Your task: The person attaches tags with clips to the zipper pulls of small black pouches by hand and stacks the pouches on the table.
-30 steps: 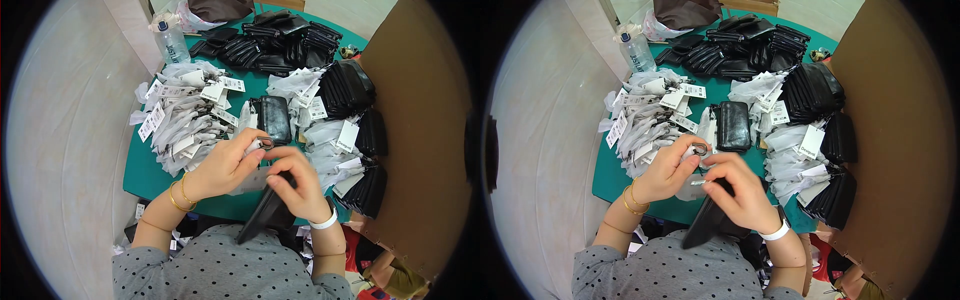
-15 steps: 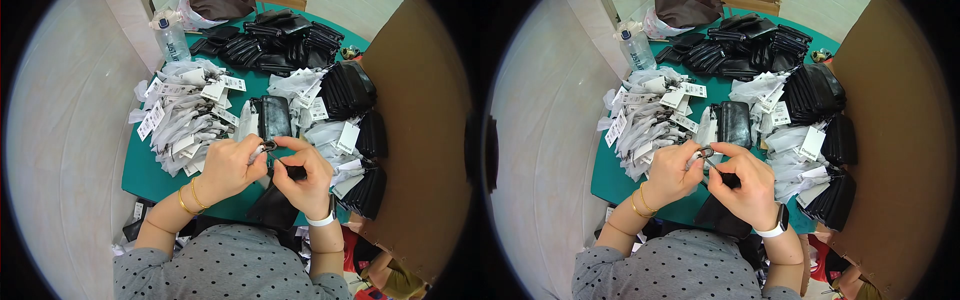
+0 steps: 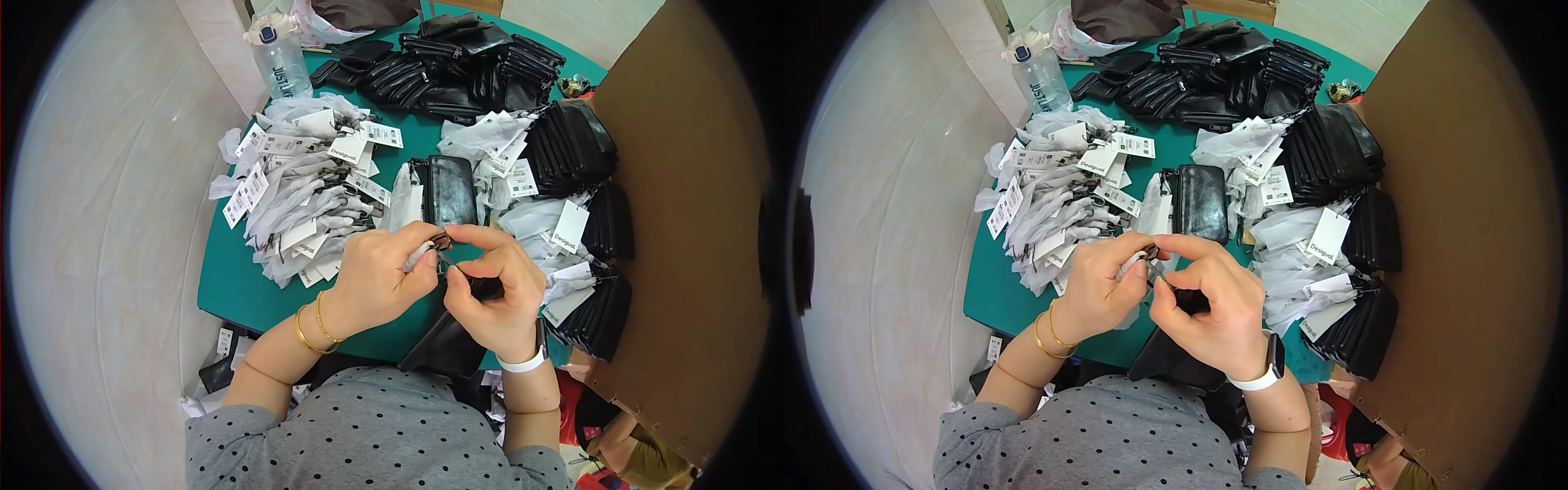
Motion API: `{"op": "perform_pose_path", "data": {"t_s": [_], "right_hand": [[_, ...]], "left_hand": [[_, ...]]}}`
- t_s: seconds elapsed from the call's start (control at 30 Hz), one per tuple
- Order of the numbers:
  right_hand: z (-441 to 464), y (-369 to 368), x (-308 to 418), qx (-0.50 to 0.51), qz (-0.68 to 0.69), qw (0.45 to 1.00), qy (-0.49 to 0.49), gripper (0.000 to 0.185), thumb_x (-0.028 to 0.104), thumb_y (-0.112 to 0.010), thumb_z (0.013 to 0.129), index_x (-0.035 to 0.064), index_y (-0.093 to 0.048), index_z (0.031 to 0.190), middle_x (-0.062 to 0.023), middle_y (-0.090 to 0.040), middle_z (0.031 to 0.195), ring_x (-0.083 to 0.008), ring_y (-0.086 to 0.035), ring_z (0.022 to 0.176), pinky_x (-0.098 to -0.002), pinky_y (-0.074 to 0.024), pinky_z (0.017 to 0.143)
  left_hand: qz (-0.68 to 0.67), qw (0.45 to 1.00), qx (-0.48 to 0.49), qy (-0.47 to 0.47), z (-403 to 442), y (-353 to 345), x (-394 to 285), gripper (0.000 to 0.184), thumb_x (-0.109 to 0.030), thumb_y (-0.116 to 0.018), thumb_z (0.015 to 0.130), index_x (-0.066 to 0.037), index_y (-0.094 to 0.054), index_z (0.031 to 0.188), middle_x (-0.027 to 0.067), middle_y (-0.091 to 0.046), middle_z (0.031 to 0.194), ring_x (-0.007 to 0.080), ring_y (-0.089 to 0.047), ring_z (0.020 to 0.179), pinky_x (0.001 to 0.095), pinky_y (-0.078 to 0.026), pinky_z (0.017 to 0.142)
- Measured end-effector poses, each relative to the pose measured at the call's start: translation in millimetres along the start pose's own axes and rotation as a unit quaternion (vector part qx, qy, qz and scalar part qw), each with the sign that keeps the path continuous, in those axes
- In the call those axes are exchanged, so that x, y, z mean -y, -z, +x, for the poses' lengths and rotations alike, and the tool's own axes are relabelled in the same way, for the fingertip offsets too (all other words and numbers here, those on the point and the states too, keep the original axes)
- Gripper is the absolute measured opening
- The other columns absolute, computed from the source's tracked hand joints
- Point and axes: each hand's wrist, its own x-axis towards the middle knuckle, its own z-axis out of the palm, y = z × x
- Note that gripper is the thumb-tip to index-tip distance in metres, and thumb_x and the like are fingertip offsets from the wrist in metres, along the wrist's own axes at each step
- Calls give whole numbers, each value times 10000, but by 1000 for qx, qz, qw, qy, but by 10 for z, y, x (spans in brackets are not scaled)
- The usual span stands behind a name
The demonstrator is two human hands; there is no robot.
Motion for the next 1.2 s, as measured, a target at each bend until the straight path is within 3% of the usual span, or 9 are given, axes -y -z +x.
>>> {"op": "perform_pose_path", "data": {"t_s": [0.4, 0.53, 0.63, 0.73, 0.83, 0.97, 1.03, 1.13, 1.2], "right_hand": [[224, 8, -205, 9, -48, 998, -44, 158, -16, -737, 800, 1, -621, 905, -143, -725, 991, -240, -701, 850, -305, -541, 755], [666, 68, -831, 167, -40, 981, -89, 148, 80, -714, 865, -36, -683, 951, -116, -709, 901, -177, -672, 820, -292, -520, 766], [834, -152, -1570, 244, -12, 964, -110, 177, 147, -704, 858, -14, -704, 929, -147, -709, 852, -246, -685, 785, -348, -523, 730], [896, -381, -2036, 291, -39, 947, -127, 193, 174, -710, 855, -4, -721, 929, -161, -720, 878, -277, -689, 799, -361, -526, 743], [876, -571, -2360, 291, -45, 945, -138, 212, 193, -717, 848, 3, -722, 943, -166, -722, 893, -320, -686, 831, -384, -528, 760], [778, -704, -2438, 265, -134, 949, -106, 241, 191, -718, 855, 16, -704, 1021, -172, -705, 946, -359, -665, 901, -429, -519, 796], [626, -713, -2374, 122, -163, 979, -22, 289, 197, -715, 867, 15, -672, 1088, -193, -681, 1050, -372, -651, 931, -444, -512, 816], [528, -435, -1781, 147, -128, 977, -82, 263, 204, -695, 887, 9, -660, 1060, -191, -669, 1035, -374, -647, 948, -442, -511, 825], [449, -123, -1160, 288, -108, 928, -209, 249, 210, -702, 893, -4, -669, 1017, -156, -674, 1015, -327, -647, 918, -377, -517, 806]], "left_hand": [[15, 998, -44, 30, 131, -50, -8, 216, -237, -580, 942, -51, -647, 1028, 118, -621, 638, 297, -606, 538, 393, -461, 517], [-114, 977, -1, 183, 374, -132, 367, 277, -259, -506, 1027, -8, -622, 1045, 135, -626, 726, 214, -596, 598, 328, -461, 588], [-181, 959, -55, 209, 543, -502, 978, 303, -277, -459, 1057, -17, -614, 1062, -5, -483, 627, 47, -440, 530, 258, -400, 506], [-97, 961, -90, 244, 724, -816, 1466, 334, -310, -481, 1040, 0, -597, 1081, 70, -597, 693, 164, -592, 601, 326, -479, 582], [1, 950, -126, 286, 876, -853, 1417, 425, -335, -524, 986, 36, -560, 1189, 296, -673, 1006, 478, -632, 1002, 501, -490, 890], [77, 957, -62, 274, 946, -924, 1418, 617, -288, -581, 930, 122, -432, 1367, 339, -508, 1312, 465, -507, 1231, 478, -422, 1049], [131, 968, -78, 201, 814, -966, 1393, 559, -216, -600, 929, 97, -453, 1369, 322, -495, 1325, 444, -502, 1228, 474, -407, 1067], [114, 986, -115, 39, 506, -578, 1062, 447, -156, -625, 916, 38, -538, 1309, 266, -534, 1306, 419, -517, 1205, 451, -424, 1045], [183, 975, -125, 17, 329, -152, 903, 314, -154, -648, 894, -10, -634, 1172, 189, -612, 1197, 365, -560, 1140, 445, -464, 977]]}}
